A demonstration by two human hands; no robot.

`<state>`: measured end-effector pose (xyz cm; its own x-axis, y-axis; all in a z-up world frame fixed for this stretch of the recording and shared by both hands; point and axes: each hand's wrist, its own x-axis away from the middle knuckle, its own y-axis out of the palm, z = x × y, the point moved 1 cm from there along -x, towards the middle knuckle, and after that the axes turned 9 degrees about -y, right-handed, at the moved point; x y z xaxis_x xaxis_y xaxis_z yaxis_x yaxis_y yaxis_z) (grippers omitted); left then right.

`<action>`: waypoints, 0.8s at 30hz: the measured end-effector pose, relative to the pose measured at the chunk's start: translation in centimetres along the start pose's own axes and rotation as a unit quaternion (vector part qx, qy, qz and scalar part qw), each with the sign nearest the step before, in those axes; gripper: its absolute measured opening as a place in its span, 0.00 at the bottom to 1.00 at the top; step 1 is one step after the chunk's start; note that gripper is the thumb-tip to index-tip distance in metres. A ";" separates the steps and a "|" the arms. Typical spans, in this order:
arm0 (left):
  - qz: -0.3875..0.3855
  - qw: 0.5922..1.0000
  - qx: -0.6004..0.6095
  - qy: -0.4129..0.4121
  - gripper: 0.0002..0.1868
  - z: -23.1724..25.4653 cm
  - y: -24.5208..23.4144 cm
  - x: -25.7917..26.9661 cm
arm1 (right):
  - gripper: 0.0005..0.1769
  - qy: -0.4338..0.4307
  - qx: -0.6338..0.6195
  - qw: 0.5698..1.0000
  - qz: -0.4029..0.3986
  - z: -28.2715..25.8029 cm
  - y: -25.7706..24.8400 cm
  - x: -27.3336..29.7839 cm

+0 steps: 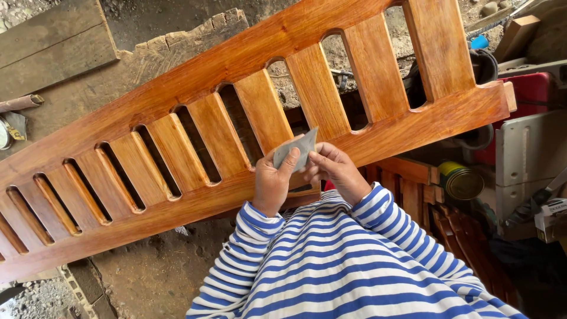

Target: The person sands a wooden slatted board using a sanding block. They rub the block along the edges and surfaces of the board, moving from one end to the other.

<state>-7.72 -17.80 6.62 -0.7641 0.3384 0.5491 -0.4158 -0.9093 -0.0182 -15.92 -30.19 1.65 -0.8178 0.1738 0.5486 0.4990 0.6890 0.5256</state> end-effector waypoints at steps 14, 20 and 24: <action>-0.093 0.624 -0.644 0.433 0.24 -2.3 -4.8 -7.5 | 0.23 -0.406 0.585 0.696 0.093 -4.9 -4.2 -7.0; -0.092 0.566 -0.631 0.522 0.23 0.6 -6.5 -12.1 | 0.29 -0.340 0.679 0.646 0.081 -3.6 -3.6 -6.4; -0.021 0.542 -0.679 0.494 0.29 1.5 -10.2 -17.4 | 0.31 -0.298 0.698 0.647 0.073 -4.0 -3.2 -5.7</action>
<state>10.61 -14.75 -1.47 -0.3519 0.9268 -0.1312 0.0900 -0.1060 -0.9903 -11.70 -36.24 -0.60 -0.9641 0.2624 -0.0401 0.1782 0.5275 -0.8307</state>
